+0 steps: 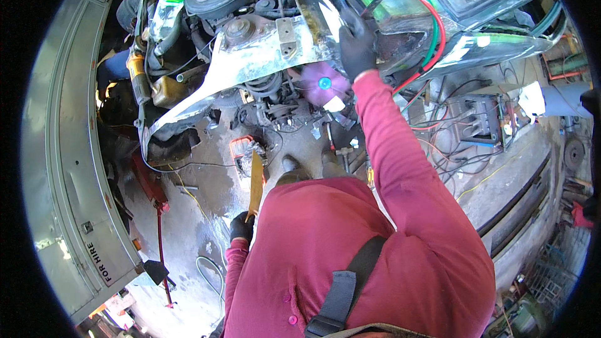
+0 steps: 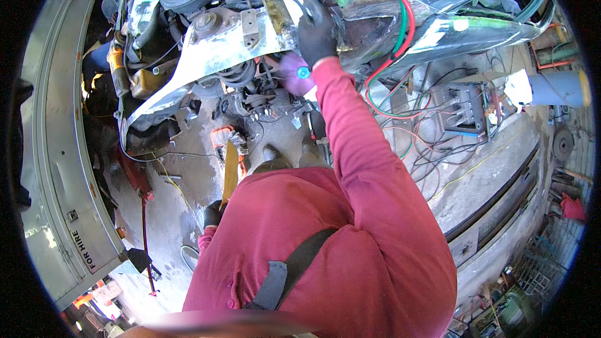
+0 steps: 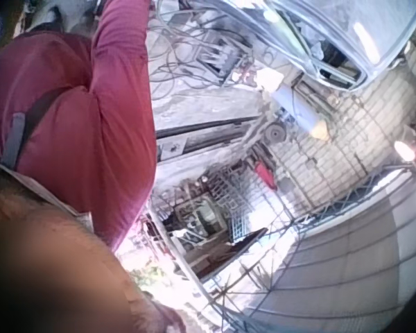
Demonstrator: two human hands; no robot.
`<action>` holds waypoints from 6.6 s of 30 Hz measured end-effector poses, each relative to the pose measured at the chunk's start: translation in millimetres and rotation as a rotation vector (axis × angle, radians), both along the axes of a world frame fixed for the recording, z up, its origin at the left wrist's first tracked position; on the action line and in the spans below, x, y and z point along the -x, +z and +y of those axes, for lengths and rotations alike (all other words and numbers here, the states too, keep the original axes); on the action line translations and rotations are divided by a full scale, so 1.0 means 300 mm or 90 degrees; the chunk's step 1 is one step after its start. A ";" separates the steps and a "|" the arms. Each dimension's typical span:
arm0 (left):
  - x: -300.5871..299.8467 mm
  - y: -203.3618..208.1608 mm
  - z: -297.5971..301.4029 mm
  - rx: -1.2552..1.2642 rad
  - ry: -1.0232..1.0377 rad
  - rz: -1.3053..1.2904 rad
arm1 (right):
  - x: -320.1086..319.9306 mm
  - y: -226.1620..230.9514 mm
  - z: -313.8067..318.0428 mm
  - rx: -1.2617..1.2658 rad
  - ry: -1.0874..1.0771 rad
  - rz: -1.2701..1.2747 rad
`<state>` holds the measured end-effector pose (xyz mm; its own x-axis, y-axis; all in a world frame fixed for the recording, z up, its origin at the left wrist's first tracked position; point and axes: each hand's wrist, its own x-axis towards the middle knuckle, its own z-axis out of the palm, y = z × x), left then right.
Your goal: The person positions a piece of cardboard over the front of a car engine bay and uses tin snips to cut the cardboard. After cutting, the person removes the cardboard and places it on the floor.
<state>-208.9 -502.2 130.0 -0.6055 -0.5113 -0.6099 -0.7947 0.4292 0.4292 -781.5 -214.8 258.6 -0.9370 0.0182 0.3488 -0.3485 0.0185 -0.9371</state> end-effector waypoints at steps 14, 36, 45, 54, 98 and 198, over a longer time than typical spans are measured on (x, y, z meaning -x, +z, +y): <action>0.438 0.363 -0.126 0.044 -0.407 0.169 | -0.528 0.043 -0.051 -0.452 0.066 0.106; 1.209 0.934 0.025 0.138 -0.670 0.422 | -0.473 0.106 0.334 0.044 0.062 -0.222; 1.587 0.843 0.381 0.372 -0.680 0.401 | -0.095 -0.043 0.474 0.121 -0.264 -0.125; 1.752 0.775 0.417 0.250 -0.660 0.347 | -0.007 -0.155 0.496 0.086 -0.356 -0.133; 1.803 0.766 0.494 0.405 -0.674 0.218 | -0.049 -0.172 0.562 -0.132 -0.357 -0.203; 1.410 0.682 -0.079 0.368 -0.574 0.661 | 0.007 0.053 0.507 -0.637 -0.163 0.234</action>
<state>-631.8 -525.8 334.5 -0.8671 0.2480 0.4319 0.3703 0.9010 0.2260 -783.6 -62.7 274.6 -0.7817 -0.2496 0.5716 -0.4812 0.8243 -0.2981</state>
